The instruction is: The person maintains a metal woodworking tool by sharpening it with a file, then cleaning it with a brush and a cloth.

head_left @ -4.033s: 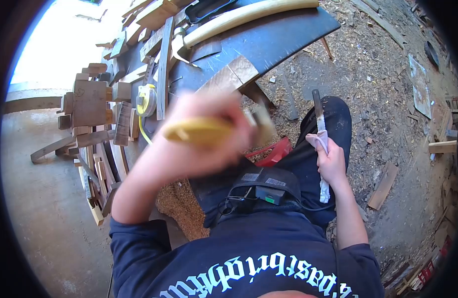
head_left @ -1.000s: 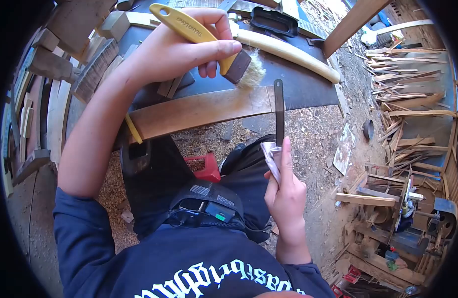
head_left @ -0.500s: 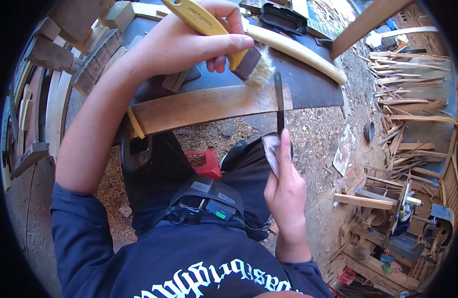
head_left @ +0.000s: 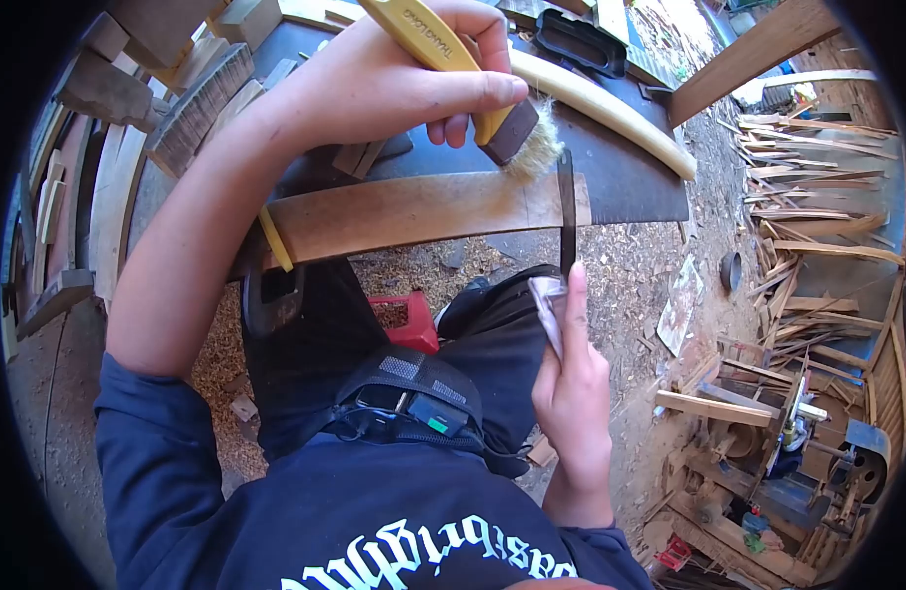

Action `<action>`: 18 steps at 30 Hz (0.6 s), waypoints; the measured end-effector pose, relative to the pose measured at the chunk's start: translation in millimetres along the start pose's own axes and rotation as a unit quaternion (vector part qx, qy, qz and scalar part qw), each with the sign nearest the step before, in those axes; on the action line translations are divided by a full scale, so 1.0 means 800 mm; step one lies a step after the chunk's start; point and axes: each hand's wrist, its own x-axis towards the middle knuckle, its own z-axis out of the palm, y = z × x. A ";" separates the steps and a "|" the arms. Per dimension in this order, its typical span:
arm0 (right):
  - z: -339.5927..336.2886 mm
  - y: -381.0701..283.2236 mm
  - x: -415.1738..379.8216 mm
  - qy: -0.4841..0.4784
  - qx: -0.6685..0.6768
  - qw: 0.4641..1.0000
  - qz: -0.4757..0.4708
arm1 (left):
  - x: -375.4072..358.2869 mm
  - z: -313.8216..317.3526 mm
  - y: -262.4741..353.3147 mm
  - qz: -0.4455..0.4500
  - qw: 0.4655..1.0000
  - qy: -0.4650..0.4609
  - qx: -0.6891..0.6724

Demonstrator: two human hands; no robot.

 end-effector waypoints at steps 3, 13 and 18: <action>-0.004 0.000 0.022 -0.019 -0.025 0.999 0.025 | -0.001 0.007 -0.003 0.021 1.000 0.006 0.008; -0.002 0.001 -0.001 0.002 -0.006 1.000 -0.010 | -0.003 0.010 -0.005 0.048 0.998 0.027 0.023; -0.004 0.003 0.034 -0.034 -0.024 0.998 0.047 | 0.008 0.001 -0.019 0.045 0.999 -0.001 0.007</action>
